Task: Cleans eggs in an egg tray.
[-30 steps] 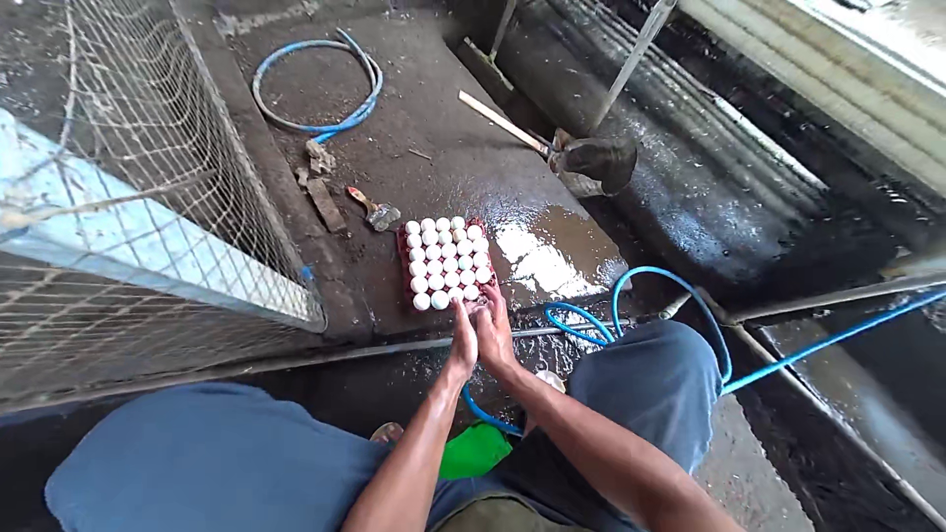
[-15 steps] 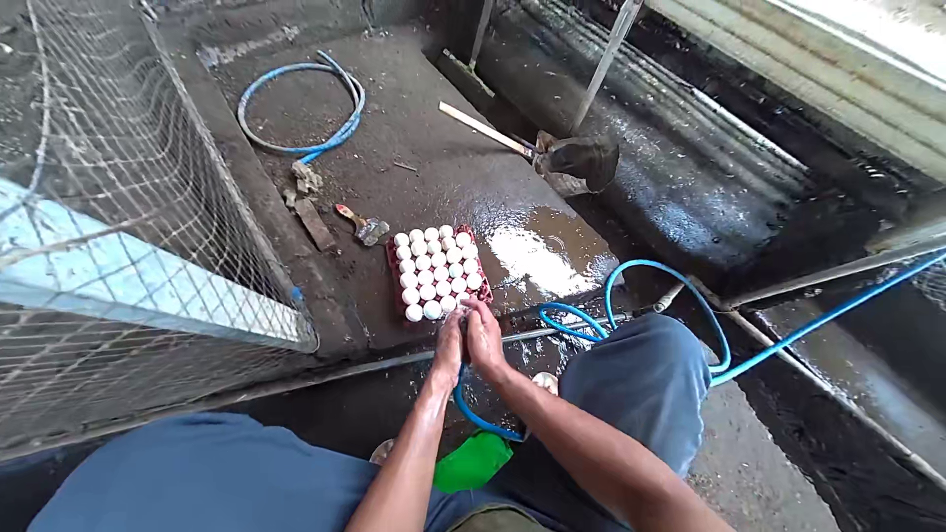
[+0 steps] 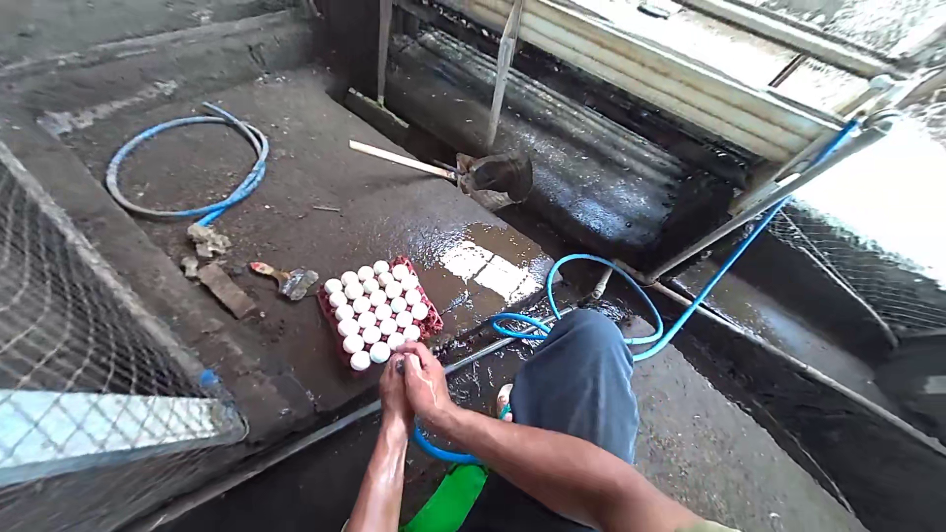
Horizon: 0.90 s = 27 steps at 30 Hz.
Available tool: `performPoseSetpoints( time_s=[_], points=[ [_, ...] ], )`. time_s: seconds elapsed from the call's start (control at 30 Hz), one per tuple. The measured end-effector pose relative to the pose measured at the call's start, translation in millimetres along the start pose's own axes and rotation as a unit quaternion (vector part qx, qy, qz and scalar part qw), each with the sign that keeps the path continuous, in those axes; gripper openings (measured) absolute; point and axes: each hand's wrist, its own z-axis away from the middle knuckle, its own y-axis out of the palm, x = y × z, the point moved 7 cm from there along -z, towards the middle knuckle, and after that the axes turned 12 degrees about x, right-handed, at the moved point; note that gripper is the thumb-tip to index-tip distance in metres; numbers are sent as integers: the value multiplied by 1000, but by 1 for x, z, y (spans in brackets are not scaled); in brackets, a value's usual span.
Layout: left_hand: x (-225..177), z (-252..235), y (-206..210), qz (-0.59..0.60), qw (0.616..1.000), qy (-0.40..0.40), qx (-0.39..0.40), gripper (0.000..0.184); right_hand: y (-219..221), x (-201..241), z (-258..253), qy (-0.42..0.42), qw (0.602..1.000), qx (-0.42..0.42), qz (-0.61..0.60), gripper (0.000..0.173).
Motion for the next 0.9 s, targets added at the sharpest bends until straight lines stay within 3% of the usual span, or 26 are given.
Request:
performPoseSetpoints(
  time_s=[0.17,0.27,0.33,0.43,0.53,0.63,0.73,0.8,0.87,0.9],
  points=[
    [-1,-3,3,-32,999,-22,20,47,-13,-8,-15,66,996,-43,-46,38],
    [3,-4,1,-15,999,-15,40,47,-8,-6,-6,30,999,-27,-27,39],
    [6,-3,1,-32,996,-54,63,49,-16,-20,-24,92,993,-25,-63,36],
    [6,-7,3,7,996,-60,58,38,-22,-30,-40,157,978,-35,-136,36],
    [2,-12,-5,59,998,-21,25,37,-9,-18,-20,97,990,-21,-97,45],
    [4,-13,-3,29,998,3,47,44,3,-14,-1,22,999,-11,-47,43],
    [-2,-8,7,-21,995,-22,99,48,-14,-20,-16,82,990,-68,-89,40],
    [5,-13,6,-14,998,-8,68,47,-11,-18,-15,106,990,-55,-73,42],
    [25,-24,1,11,998,52,22,44,-3,-24,-10,26,999,-29,-14,45],
    [22,-19,2,19,998,41,35,44,-4,-32,-14,-2,999,-33,-8,44]
  ],
)
